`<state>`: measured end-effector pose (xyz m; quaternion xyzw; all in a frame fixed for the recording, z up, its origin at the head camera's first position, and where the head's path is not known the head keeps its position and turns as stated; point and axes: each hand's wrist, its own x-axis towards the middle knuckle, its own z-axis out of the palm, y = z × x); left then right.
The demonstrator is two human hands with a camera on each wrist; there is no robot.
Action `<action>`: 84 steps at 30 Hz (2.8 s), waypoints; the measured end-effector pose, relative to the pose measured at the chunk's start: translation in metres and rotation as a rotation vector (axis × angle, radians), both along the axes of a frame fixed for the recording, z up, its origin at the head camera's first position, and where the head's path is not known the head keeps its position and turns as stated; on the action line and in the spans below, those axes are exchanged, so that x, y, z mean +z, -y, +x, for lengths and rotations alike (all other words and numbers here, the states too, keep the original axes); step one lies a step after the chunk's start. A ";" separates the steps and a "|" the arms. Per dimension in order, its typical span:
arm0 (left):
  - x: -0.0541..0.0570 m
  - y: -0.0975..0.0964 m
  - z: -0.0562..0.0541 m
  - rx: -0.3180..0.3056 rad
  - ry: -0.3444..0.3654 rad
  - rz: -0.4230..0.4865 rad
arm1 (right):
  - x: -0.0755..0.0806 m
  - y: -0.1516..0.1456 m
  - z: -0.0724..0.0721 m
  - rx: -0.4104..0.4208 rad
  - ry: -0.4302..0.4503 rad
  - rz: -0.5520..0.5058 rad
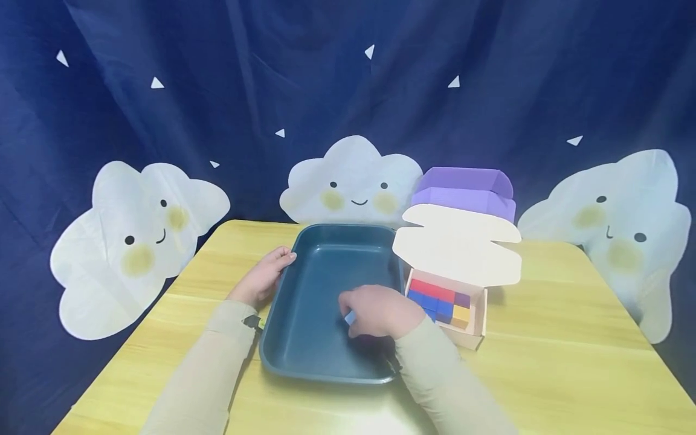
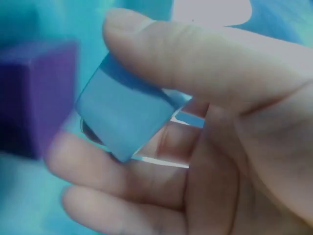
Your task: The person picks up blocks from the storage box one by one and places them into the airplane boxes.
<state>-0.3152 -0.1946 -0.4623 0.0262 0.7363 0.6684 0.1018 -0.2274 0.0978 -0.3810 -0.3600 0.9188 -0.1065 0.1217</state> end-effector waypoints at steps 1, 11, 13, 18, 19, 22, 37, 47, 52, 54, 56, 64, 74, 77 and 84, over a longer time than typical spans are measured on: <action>0.000 0.000 0.000 -0.006 0.000 0.003 | 0.005 -0.004 0.000 0.016 -0.026 -0.022; 0.001 -0.001 -0.002 -0.024 0.001 0.000 | 0.049 -0.073 0.013 0.017 -0.197 -0.203; 0.001 -0.001 -0.003 -0.023 -0.002 0.002 | 0.050 -0.086 0.014 -0.043 -0.167 -0.200; 0.000 -0.002 -0.003 -0.017 0.007 0.025 | 0.043 -0.117 0.007 -0.174 -0.032 -0.138; 0.000 -0.001 -0.003 -0.019 0.008 0.026 | 0.041 -0.122 0.006 -0.219 0.035 -0.124; -0.002 -0.001 -0.003 -0.021 0.009 0.024 | 0.034 -0.135 0.003 -0.337 0.226 -0.098; -0.001 -0.001 -0.001 -0.020 0.004 -0.003 | 0.009 -0.140 -0.009 -0.371 0.289 -0.050; 0.002 -0.002 0.000 -0.023 -0.002 0.006 | 0.005 -0.137 -0.010 -0.408 0.291 -0.022; 0.003 -0.002 0.001 -0.022 0.000 0.000 | 0.004 -0.137 -0.011 -0.417 0.311 -0.044; 0.003 -0.002 0.001 -0.022 -0.001 -0.006 | 0.004 -0.137 -0.011 -0.405 0.288 -0.042; 0.004 -0.001 0.002 -0.020 -0.005 -0.009 | 0.004 -0.137 -0.012 -0.389 0.260 -0.040; 0.005 0.000 0.003 -0.017 -0.001 -0.012 | 0.006 -0.136 -0.014 -0.368 0.228 -0.040; 0.006 0.000 0.003 -0.026 -0.005 0.010 | 0.030 -0.119 0.002 -0.313 0.090 -0.059; 0.006 -0.001 0.002 -0.032 -0.009 0.012 | 0.042 -0.104 0.013 -0.221 -0.021 -0.112; 0.003 -0.003 0.002 -0.043 -0.026 0.002 | 0.057 -0.063 0.024 -0.089 -0.165 -0.136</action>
